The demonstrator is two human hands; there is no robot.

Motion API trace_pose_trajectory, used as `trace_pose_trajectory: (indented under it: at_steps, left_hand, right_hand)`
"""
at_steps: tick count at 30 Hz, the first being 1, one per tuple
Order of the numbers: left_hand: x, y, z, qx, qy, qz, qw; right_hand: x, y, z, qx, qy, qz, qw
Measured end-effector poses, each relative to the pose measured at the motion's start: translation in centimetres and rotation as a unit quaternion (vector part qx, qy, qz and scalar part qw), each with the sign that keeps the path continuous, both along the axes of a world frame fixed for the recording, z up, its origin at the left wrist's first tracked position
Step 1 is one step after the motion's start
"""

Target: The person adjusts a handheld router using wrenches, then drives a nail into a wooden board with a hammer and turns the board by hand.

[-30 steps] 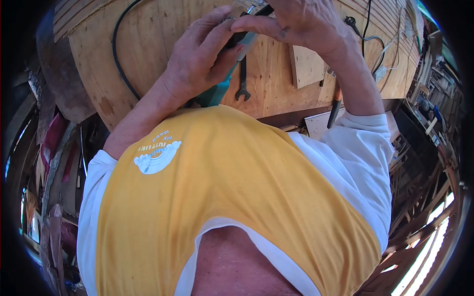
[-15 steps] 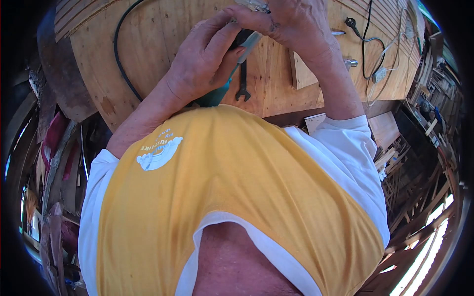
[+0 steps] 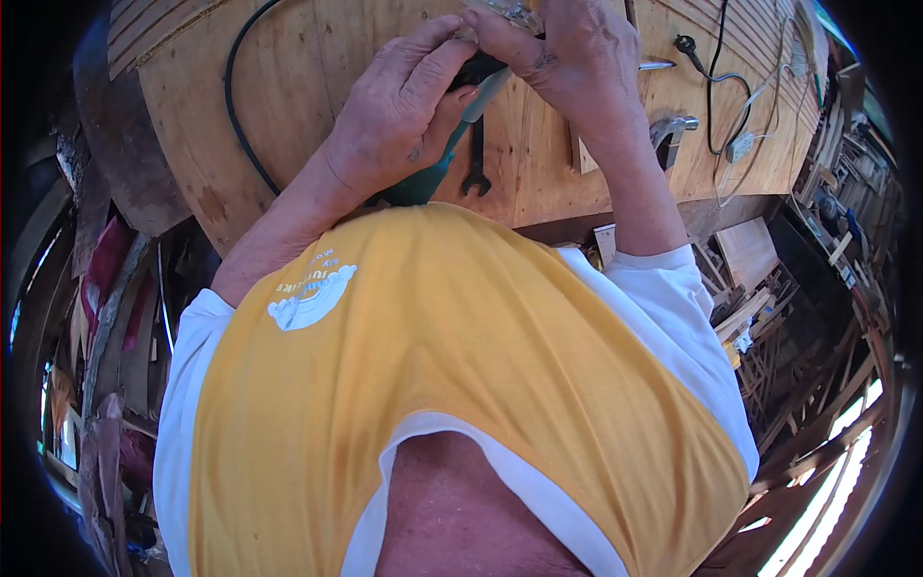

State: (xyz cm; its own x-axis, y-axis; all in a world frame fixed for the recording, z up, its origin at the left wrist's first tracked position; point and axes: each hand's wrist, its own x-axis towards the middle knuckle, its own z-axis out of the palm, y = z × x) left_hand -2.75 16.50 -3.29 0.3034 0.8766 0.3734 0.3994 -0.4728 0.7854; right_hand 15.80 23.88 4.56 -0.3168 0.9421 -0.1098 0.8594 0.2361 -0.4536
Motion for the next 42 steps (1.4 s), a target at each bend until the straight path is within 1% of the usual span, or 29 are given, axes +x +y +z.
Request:
trace_pose_trajectory:
  at_steps: [1, 3, 4, 6, 7, 9, 12, 13, 19, 25, 28, 31, 34, 37, 40, 42]
  left_hand:
    - [0.1, 0.0, -0.2, 0.012, -0.007, 0.001, 1.0]
    - [0.2, 0.1, -0.8, 0.035, -0.023, 0.002, 0.999]
    - [0.2, 0.2, -1.0, 0.026, -0.023, 0.002, 0.999]
    - [0.0, 0.0, -1.3, 0.006, -0.026, -0.004, 1.0]
    - [0.0, 0.2, -1.1, 0.002, -0.05, -0.019, 0.999]
    - [-0.6, 0.3, -0.6, -0.012, -0.093, -0.046, 0.994]
    - [-0.2, -0.3, -3.1, 0.045, -0.048, -0.01, 0.998]
    - [-0.3, -0.5, -3.3, 0.046, -0.043, -0.008, 0.998]
    - [0.2, -0.4, -3.5, 0.061, -0.046, -0.004, 0.997]
    - [0.1, -0.3, -3.2, 0.058, -0.05, -0.001, 0.997]
    - [0.2, -0.4, -3.1, 0.055, -0.055, -0.005, 0.997]
    - [0.3, -0.3, -2.9, 0.049, -0.055, -0.013, 0.997]
    - [0.3, -0.2, -2.9, 0.049, -0.06, -0.014, 0.997]
    - [0.3, -0.2, -3.1, 0.052, -0.063, -0.015, 0.997]
    - [0.3, -0.4, -3.4, 0.053, -0.066, -0.019, 0.996]
    - [0.3, -0.3, -3.4, 0.059, -0.065, -0.02, 0.996]
  right_hand:
    - [0.1, -0.2, -0.1, 0.012, 0.004, 0.0, 1.0]
    - [0.0, -0.6, 0.0, -0.017, -0.002, -0.039, 0.999]
    - [0.0, -0.6, 0.0, -0.029, -0.005, -0.058, 0.998]
    - [0.3, -0.6, -0.7, 0.01, -0.023, -0.027, 0.999]
    - [0.5, -0.4, -0.9, 0.032, -0.032, -0.01, 0.999]
    - [0.6, -0.6, -0.9, 0.024, -0.044, -0.017, 0.999]
    - [0.7, -1.1, -1.1, 0.037, -0.031, -0.029, 0.998]
    - [0.8, -1.3, -1.2, 0.047, -0.023, -0.036, 0.998]
    - [0.7, -1.9, -1.0, 0.01, -0.036, -0.095, 0.995]
    - [0.5, -2.6, -1.9, 0.068, -0.011, -0.132, 0.989]
    - [0.5, -3.2, -2.1, 0.036, -0.008, -0.187, 0.982]
    - [0.7, -3.7, -2.4, 0.067, 0.024, -0.193, 0.979]
    - [0.8, -3.9, -2.5, 0.09, -0.003, -0.182, 0.979]
    - [0.5, -4.3, -2.3, 0.075, 0.013, -0.207, 0.975]
    - [0.5, -4.6, -2.4, 0.096, 0.005, -0.198, 0.976]
    - [0.7, -4.9, -2.7, 0.083, 0.005, -0.206, 0.975]
